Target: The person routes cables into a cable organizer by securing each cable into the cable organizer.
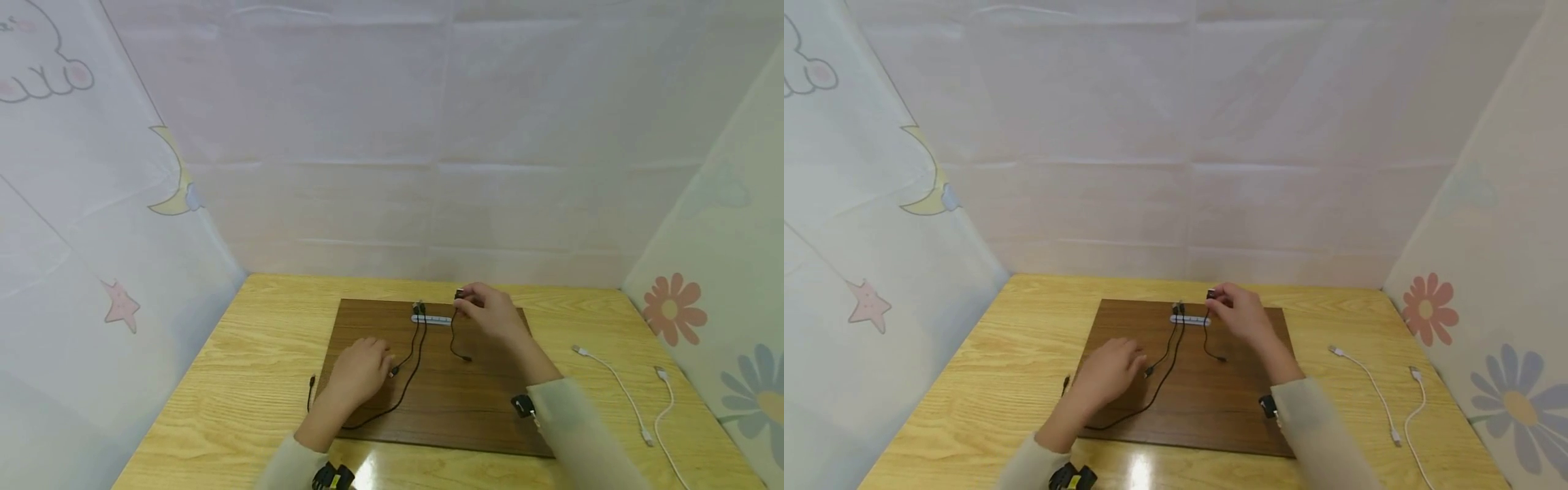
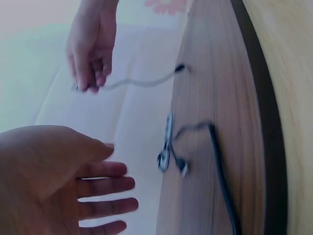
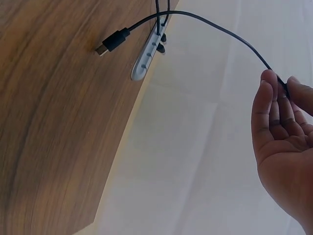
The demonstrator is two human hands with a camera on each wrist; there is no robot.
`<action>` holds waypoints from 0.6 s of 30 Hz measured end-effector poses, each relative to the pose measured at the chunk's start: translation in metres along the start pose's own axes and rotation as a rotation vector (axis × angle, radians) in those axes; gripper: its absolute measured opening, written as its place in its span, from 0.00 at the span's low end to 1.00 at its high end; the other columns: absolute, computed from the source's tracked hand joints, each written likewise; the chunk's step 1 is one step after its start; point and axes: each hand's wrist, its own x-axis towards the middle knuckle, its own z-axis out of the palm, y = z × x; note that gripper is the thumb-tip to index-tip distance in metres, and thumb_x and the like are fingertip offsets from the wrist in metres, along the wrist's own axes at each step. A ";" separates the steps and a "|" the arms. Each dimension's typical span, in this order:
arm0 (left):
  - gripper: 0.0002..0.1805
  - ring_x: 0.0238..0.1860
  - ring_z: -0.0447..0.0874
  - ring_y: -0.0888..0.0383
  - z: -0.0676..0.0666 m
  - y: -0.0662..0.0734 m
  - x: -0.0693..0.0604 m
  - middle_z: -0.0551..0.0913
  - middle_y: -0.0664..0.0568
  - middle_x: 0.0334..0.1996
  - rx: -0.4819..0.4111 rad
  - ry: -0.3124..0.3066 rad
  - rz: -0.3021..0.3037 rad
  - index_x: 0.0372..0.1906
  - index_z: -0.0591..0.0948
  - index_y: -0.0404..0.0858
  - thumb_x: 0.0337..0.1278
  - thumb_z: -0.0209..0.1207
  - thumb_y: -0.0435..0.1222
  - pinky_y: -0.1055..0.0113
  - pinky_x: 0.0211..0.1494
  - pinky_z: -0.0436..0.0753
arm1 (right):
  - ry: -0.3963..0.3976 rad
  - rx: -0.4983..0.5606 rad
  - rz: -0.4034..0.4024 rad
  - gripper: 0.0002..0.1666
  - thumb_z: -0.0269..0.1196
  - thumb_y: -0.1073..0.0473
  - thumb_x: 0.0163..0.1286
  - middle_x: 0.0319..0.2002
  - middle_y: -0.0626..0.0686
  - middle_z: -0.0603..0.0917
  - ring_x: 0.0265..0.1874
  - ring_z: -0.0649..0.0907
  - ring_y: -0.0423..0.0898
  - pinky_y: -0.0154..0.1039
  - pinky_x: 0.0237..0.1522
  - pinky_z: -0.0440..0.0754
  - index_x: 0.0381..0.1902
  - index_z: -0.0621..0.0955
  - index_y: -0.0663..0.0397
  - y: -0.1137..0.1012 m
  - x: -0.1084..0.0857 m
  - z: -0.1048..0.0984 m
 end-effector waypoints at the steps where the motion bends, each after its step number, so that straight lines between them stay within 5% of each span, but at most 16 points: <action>1: 0.16 0.50 0.85 0.47 0.001 0.005 0.004 0.87 0.46 0.47 -0.030 -0.001 0.000 0.52 0.84 0.37 0.72 0.59 0.43 0.54 0.52 0.85 | -0.002 -0.001 -0.002 0.13 0.65 0.58 0.73 0.37 0.55 0.89 0.36 0.89 0.51 0.46 0.41 0.87 0.49 0.80 0.61 0.000 0.001 0.002; 9: 0.14 0.46 0.85 0.52 0.018 0.033 0.033 0.88 0.49 0.43 -0.219 -0.014 -0.023 0.50 0.84 0.37 0.72 0.60 0.43 0.59 0.47 0.84 | -0.033 0.051 0.017 0.14 0.65 0.58 0.73 0.37 0.55 0.89 0.39 0.89 0.59 0.46 0.41 0.87 0.50 0.80 0.62 -0.002 0.006 0.014; 18: 0.13 0.38 0.86 0.57 0.034 0.045 0.048 0.88 0.51 0.39 -0.398 0.004 -0.100 0.48 0.85 0.37 0.72 0.60 0.42 0.64 0.39 0.83 | -0.103 0.128 0.074 0.13 0.64 0.56 0.74 0.38 0.55 0.89 0.40 0.89 0.56 0.52 0.46 0.86 0.49 0.81 0.60 0.002 0.013 0.024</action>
